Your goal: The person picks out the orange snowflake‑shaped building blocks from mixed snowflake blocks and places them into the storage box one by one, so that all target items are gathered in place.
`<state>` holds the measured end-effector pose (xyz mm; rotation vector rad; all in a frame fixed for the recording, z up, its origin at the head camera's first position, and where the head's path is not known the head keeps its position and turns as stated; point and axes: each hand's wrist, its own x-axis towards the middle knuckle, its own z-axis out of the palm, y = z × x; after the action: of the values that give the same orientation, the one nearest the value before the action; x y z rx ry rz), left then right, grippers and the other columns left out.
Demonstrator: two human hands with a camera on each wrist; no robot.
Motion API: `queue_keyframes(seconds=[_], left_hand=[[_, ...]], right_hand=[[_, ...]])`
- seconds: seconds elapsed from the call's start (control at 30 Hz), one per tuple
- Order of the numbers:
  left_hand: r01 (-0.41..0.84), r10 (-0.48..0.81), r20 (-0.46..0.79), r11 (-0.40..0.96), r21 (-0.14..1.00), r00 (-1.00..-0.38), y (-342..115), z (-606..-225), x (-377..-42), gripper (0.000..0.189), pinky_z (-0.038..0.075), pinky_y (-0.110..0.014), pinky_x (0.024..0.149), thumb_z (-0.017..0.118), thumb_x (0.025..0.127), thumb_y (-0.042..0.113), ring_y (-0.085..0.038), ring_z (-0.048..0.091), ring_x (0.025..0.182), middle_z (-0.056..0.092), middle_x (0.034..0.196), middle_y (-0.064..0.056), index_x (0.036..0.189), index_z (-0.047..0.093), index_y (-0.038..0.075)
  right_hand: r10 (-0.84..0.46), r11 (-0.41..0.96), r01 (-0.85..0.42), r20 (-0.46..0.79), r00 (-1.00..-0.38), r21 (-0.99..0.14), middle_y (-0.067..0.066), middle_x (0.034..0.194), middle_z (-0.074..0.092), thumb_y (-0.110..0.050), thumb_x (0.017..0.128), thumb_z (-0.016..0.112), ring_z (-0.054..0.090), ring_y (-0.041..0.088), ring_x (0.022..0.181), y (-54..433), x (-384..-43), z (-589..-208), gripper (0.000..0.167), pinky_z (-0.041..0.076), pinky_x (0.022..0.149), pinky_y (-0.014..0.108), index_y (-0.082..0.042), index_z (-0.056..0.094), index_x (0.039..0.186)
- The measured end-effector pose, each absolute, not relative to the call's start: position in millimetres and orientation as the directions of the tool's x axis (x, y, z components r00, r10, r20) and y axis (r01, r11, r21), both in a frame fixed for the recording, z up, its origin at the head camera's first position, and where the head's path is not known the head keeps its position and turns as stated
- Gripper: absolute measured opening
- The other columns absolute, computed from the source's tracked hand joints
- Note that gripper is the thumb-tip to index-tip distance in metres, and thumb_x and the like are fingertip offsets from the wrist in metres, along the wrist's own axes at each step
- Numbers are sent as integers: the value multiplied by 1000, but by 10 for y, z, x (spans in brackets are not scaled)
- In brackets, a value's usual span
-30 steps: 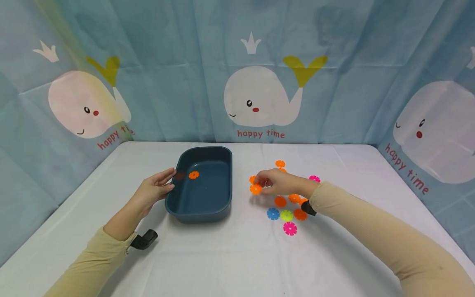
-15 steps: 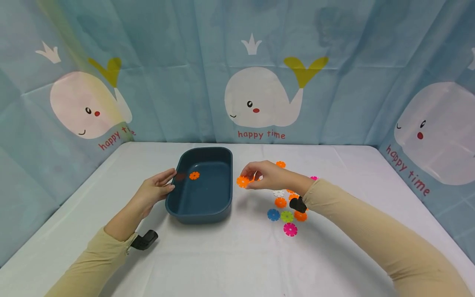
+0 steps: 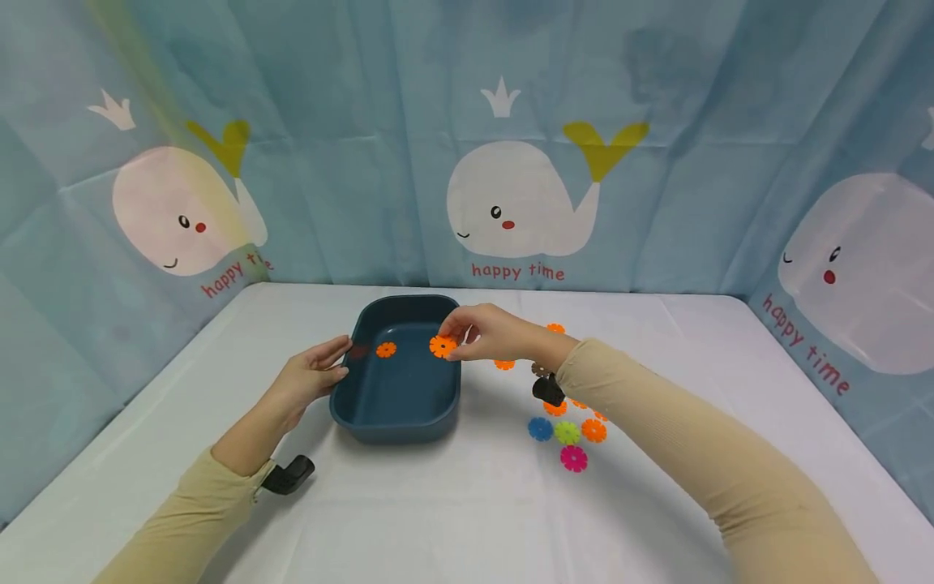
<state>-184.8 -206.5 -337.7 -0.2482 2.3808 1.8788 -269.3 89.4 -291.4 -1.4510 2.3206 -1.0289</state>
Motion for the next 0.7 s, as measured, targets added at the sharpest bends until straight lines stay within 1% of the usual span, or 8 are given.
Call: queue_keyframes(seconds=[0.17, 0.37, 0.5, 0.7], left_hand=[[-182, -63, -172, 233, 955, -983, -2067, -3386, -1838, 57, 38, -46, 107, 48, 100, -1, -31, 37, 138, 27, 157, -12, 153, 28, 6], [-178, -61, -168, 241, 954, -984, -2075, -3404, -1828, 57, 39, -46, 106, 49, 100, -2, -32, 36, 138, 27, 157, -13, 153, 29, 5], [-184, -67, -173, 236, 954, -983, -2075, -3400, -1834, 57, 39, -46, 106, 48, 100, -2, -32, 36, 138, 27, 156, -12, 153, 29, 5], [-192, -78, -179, 226, 955, -981, -2070, -3398, -1853, 57, 37, -47, 107, 48, 100, -2, -32, 36, 138, 28, 156, -11, 153, 30, 6]], right_hand=[[-856, 282, -697, 155, -493, -659, 11, 108, 65, -2, 87, 71, 61, 21, 93, 716, -2748, -2789, 27, 53, 86, 31, 5, 63, 112], [-878, 279, -735, 145, -456, -617, 12, 109, 66, -5, 88, 71, 61, 22, 95, 497, -2847, -2701, 29, 52, 87, 32, 5, 63, 113], [-890, 286, -763, 135, -437, -580, 10, 111, 66, -9, 89, 71, 59, 22, 100, 346, -2935, -2686, 30, 51, 88, 34, 2, 63, 116], [-887, 328, -766, 100, -452, -553, 10, 116, 64, -12, 90, 70, 56, 23, 110, 118, -3051, -2691, 32, 49, 93, 35, 0, 63, 118]])
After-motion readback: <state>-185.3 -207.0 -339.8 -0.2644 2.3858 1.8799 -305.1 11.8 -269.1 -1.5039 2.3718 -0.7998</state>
